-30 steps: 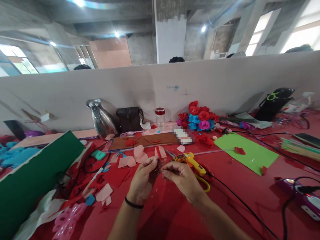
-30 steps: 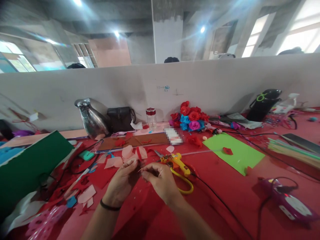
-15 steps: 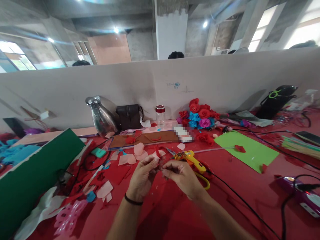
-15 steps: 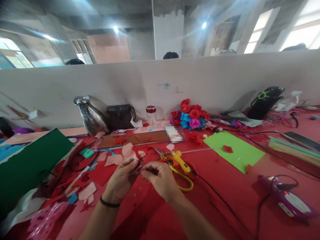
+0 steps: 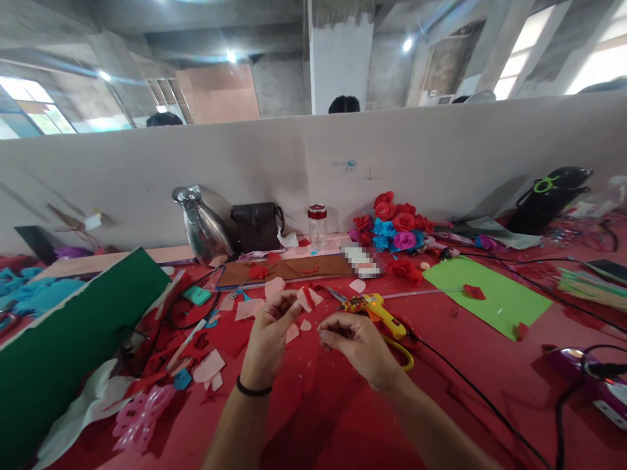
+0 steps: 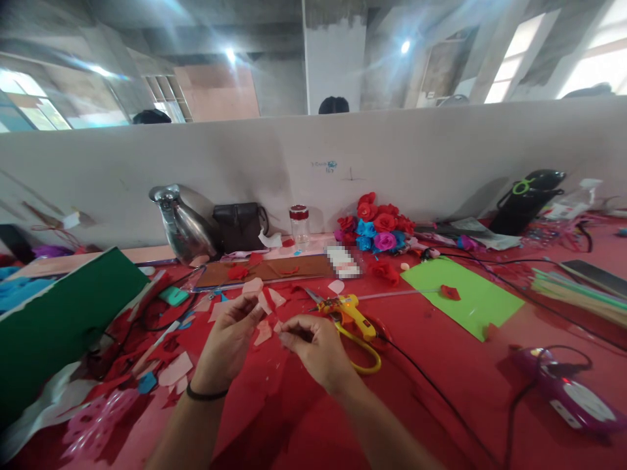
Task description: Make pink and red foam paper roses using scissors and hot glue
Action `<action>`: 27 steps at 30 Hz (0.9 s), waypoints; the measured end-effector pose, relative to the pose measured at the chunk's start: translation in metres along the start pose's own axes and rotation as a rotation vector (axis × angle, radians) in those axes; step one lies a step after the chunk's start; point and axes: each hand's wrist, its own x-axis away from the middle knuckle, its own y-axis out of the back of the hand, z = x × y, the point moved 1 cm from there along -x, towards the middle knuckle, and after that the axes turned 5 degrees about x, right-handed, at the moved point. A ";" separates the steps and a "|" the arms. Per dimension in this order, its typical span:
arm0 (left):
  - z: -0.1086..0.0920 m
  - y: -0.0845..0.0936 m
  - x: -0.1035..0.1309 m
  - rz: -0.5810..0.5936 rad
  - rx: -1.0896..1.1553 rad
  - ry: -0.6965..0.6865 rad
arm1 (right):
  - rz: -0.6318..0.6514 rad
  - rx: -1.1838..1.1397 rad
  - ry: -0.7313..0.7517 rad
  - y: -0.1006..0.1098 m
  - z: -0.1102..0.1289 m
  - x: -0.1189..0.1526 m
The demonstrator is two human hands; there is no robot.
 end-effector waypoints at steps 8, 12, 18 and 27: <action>-0.001 -0.007 0.004 -0.045 0.092 0.078 | 0.006 0.009 -0.004 0.001 -0.003 -0.001; -0.003 -0.008 0.004 -0.003 0.068 0.053 | 0.016 0.000 -0.005 -0.001 -0.005 0.000; 0.001 -0.004 0.002 -0.063 0.099 0.126 | -0.006 0.003 -0.001 -0.001 -0.004 0.000; 0.005 -0.004 0.005 0.015 0.077 0.276 | 0.011 0.006 -0.004 -0.002 -0.002 0.000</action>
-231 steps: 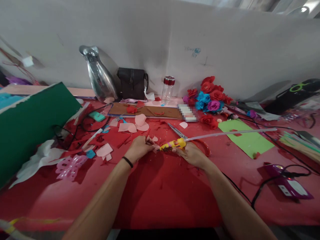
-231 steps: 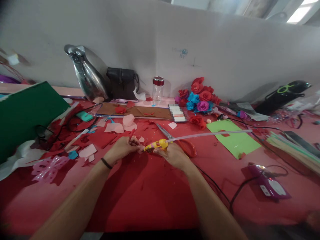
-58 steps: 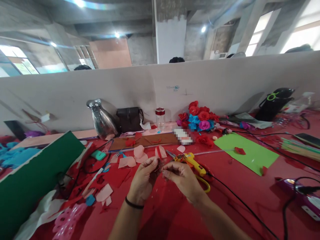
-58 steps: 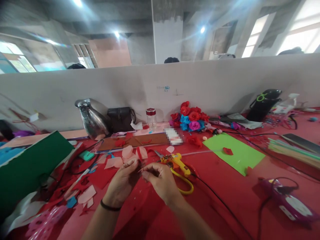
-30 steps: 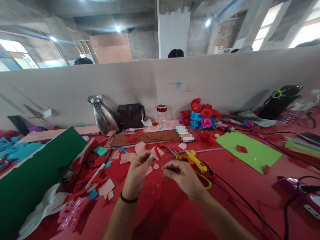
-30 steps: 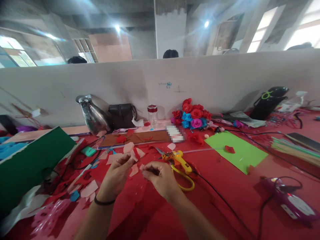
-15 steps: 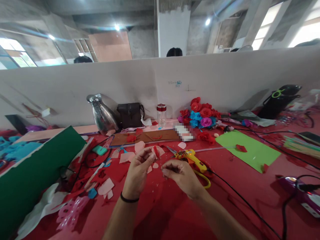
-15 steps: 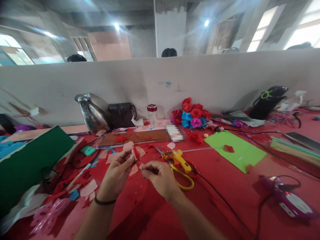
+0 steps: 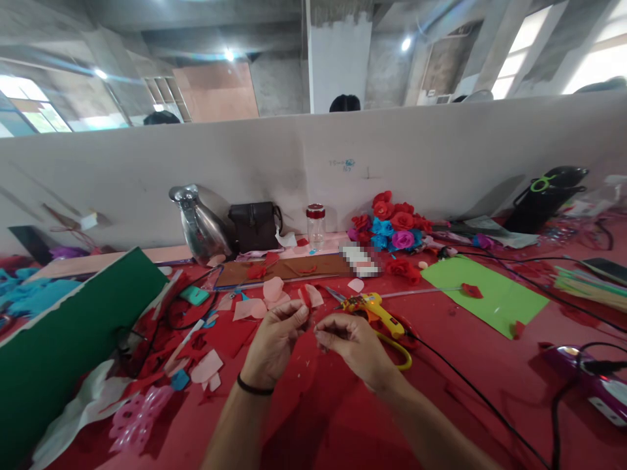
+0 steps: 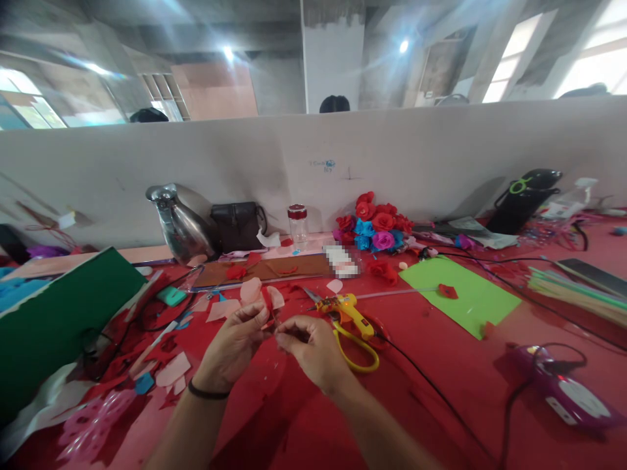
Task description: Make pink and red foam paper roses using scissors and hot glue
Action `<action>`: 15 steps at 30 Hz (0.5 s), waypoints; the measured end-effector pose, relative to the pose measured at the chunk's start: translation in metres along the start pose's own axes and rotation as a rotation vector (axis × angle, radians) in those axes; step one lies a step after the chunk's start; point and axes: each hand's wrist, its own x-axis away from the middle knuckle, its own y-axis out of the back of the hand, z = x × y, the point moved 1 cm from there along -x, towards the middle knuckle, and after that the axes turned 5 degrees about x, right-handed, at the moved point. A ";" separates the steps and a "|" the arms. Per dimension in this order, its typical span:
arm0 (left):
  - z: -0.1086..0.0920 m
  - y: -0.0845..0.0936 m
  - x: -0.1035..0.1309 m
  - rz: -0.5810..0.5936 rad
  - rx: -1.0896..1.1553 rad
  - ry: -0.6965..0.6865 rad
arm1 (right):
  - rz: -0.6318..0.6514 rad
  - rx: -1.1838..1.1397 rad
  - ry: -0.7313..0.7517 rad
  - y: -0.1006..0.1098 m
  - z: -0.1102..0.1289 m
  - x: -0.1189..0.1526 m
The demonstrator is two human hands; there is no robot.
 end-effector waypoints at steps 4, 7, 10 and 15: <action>0.000 -0.003 0.001 0.023 0.014 0.018 | 0.002 0.020 0.001 -0.001 0.000 0.000; 0.000 -0.003 0.001 0.038 0.008 0.023 | 0.007 0.009 -0.015 -0.001 -0.001 0.000; 0.000 -0.003 0.002 0.040 -0.008 0.018 | 0.008 -0.003 -0.021 -0.001 -0.001 0.000; -0.002 0.000 0.001 0.044 -0.016 0.052 | -0.007 -0.067 -0.034 0.001 0.003 0.001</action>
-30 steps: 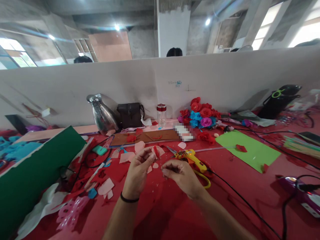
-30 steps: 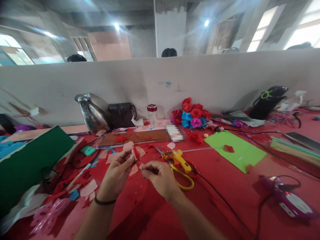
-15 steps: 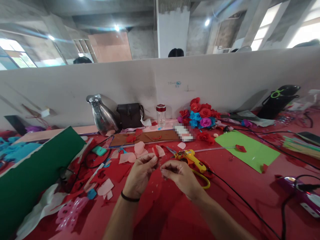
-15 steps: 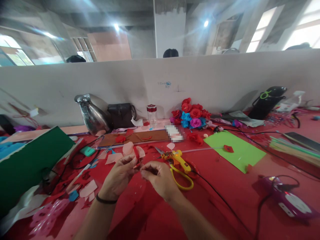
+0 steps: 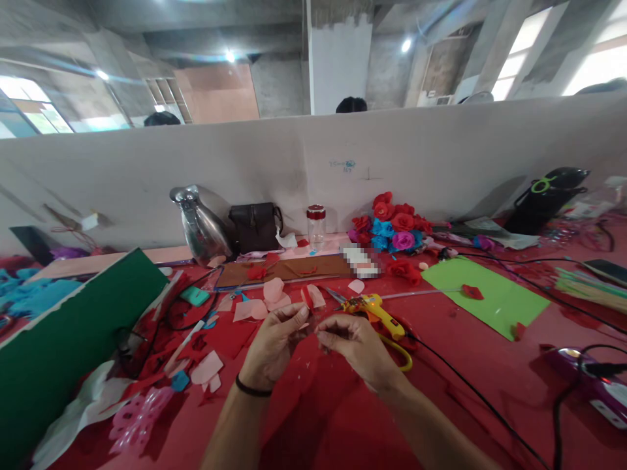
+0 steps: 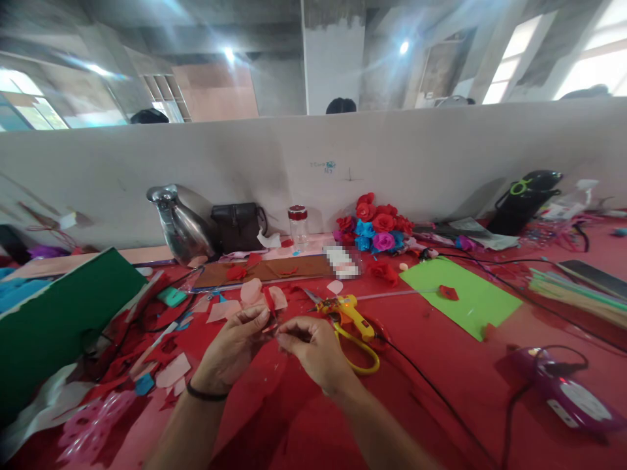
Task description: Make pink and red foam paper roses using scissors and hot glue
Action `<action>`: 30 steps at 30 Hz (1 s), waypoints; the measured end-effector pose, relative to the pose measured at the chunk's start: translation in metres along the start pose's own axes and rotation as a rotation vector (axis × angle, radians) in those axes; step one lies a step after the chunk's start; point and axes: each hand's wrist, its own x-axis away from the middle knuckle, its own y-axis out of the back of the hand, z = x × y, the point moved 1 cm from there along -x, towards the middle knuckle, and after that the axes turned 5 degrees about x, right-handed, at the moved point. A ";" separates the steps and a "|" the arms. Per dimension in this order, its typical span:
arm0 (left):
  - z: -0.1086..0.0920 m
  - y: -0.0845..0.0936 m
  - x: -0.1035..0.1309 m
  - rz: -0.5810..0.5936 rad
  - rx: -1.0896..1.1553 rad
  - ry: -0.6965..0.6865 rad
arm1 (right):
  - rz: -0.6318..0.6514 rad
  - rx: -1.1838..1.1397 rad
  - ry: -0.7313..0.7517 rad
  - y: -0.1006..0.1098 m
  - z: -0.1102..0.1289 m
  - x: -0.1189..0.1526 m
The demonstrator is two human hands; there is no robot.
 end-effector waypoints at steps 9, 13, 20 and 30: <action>0.007 -0.011 0.002 -0.013 0.041 0.039 | -0.015 -0.080 -0.014 0.000 0.002 -0.002; 0.009 -0.016 0.005 -0.036 0.143 0.055 | -0.030 -0.158 0.010 0.001 0.002 -0.003; 0.009 -0.021 0.008 -0.102 0.108 0.015 | -0.044 -0.080 0.022 -0.001 -0.001 -0.002; 0.013 -0.021 0.008 -0.099 0.086 -0.081 | 0.003 0.007 0.048 0.006 0.006 -0.001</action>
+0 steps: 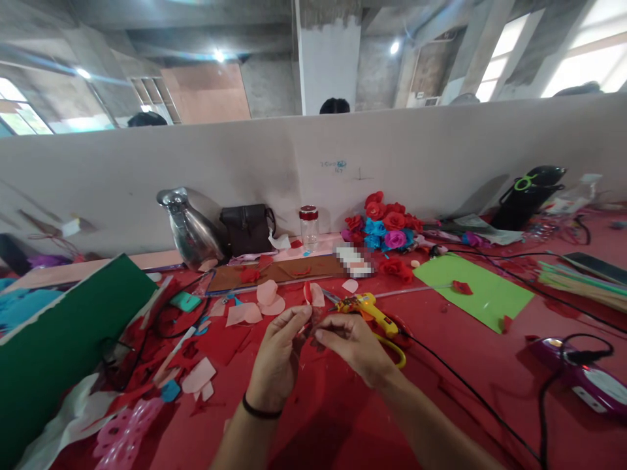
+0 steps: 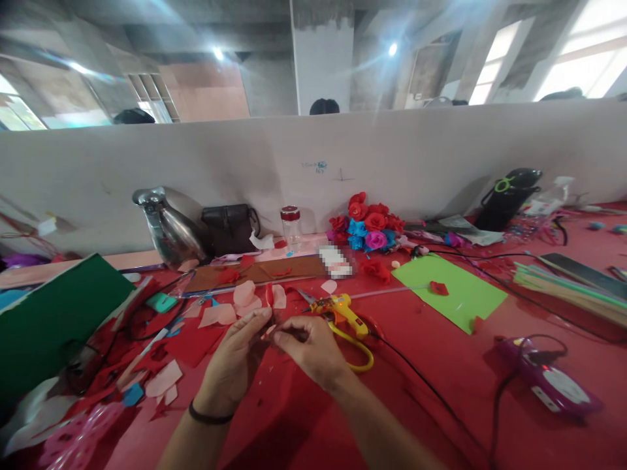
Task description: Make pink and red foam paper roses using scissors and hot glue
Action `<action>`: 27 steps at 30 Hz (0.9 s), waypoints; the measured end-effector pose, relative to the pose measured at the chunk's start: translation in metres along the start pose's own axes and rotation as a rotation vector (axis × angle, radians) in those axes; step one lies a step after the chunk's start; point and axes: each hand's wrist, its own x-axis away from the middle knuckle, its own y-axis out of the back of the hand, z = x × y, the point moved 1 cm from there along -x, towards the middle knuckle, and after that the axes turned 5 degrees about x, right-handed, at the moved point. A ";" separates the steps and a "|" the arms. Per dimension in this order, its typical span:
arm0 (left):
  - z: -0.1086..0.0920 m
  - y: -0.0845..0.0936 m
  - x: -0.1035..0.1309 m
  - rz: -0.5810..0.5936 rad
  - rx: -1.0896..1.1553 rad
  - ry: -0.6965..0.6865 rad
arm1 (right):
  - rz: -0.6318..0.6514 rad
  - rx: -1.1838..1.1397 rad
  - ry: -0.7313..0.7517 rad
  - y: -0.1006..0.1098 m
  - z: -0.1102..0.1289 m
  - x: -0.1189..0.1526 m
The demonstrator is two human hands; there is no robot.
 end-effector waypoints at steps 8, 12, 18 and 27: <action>0.001 -0.006 0.005 0.073 -0.044 0.020 | -0.209 -0.151 0.062 0.013 0.012 -0.001; 0.003 -0.008 0.006 0.092 -0.014 0.045 | -0.212 -0.232 0.050 0.010 0.010 -0.002; 0.005 -0.009 0.006 0.113 -0.022 0.054 | -0.277 -0.265 0.020 0.009 0.011 -0.004; 0.010 -0.015 0.006 0.089 0.096 0.081 | -0.314 -0.302 0.036 0.007 0.009 -0.005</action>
